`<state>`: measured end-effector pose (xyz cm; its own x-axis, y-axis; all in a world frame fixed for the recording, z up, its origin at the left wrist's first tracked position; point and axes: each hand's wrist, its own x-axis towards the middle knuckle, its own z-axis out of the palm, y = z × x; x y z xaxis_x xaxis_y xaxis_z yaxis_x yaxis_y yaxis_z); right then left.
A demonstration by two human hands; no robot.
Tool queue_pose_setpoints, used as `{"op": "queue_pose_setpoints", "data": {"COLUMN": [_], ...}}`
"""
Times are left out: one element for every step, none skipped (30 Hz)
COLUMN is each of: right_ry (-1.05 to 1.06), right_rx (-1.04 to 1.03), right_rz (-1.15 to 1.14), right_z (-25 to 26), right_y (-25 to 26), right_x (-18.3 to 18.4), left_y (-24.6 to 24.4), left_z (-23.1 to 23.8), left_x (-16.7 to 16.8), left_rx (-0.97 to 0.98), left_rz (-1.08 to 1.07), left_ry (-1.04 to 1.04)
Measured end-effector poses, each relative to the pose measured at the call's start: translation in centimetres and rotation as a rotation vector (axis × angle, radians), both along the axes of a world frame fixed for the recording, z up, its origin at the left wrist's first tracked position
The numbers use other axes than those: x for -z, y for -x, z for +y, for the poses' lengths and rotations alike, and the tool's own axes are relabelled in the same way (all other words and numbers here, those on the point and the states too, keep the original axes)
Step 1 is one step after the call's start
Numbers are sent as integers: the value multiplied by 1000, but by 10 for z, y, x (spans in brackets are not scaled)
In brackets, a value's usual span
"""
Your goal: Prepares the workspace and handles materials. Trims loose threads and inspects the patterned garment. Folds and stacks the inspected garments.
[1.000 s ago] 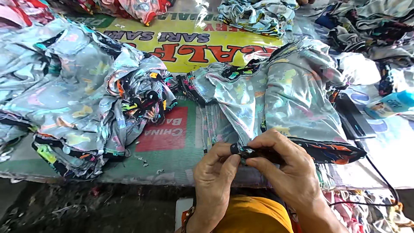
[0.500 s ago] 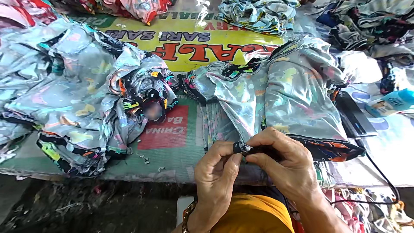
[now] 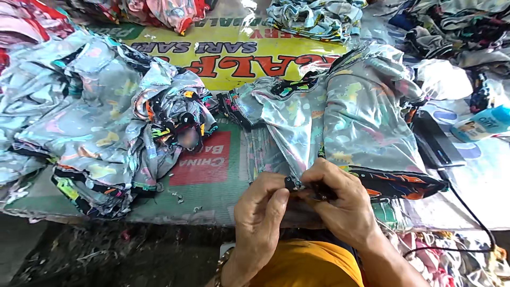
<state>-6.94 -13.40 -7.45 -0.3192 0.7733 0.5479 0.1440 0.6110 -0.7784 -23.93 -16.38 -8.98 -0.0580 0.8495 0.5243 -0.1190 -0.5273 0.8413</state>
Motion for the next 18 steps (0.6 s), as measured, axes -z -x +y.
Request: {"op": "queue_pose_setpoints", "data": {"right_ry": [-15, -25, -33, -43, -58, -79, -109, -143, -180, -204, -215, -228, -248, -260, -261, -256, -254, -259], "right_rx": [8, 11, 12, 12, 15, 19, 23, 29, 47, 77, 122, 182, 249, 311, 373, 449, 528, 588], "right_rz": [11, 20, 11, -25, -90, -169, -244, -304, -342, -352, -325, -263, -181, -92, -20, 32, 75, 114], "right_z": [1, 2, 2, 2, 2, 2, 2, 1, 1, -1, -3, -6, -9, -12, -14, -17, -18, -18], "right_y": [0, 0, 1, 3, 6, 11, 17, 21, 23, 21, 16, 9, -2, -15, -28, -41, -52, -62], "right_x": [0, -1, -2, -4, -7, -10, -12, -15, -17, -20, -23, -25, -27, -29, -32, -34, -37, -39], "left_y": [8, 17, 24, 29, 32, 35, 37, 40, 41, 41, 38, 31, 19, 3, -16, -38, -60, -83], "left_z": [4, 9, 15, 23, 33, 45, 57, 68, 79, 90, 99, 110, 123, 137, 148, 157, 163, 170], "left_x": [-5, -11, -17, -22, -27, -30, -33, -36, -41, -48, -59, -70, -79, -88, -96, -102, -102, -96], "left_rx": [-67, -132, -196, -250, -277, -269, -242, -227, -218, -205, -188, -186, -187, -184, -164, -139, -109, -83], "left_rz": [213, 438, 662, 890, 1099, 1267, 1386, 1453, 1462, 1441, 1401, 1358, 1313, 1270, 1224, 1189, 1172, 1185], "left_ry": [-38, -63, -86, -113, -162, -204, -214, -206, -183, -132, -81, -68, -84, -127, -166, -213, -267, -327]}}
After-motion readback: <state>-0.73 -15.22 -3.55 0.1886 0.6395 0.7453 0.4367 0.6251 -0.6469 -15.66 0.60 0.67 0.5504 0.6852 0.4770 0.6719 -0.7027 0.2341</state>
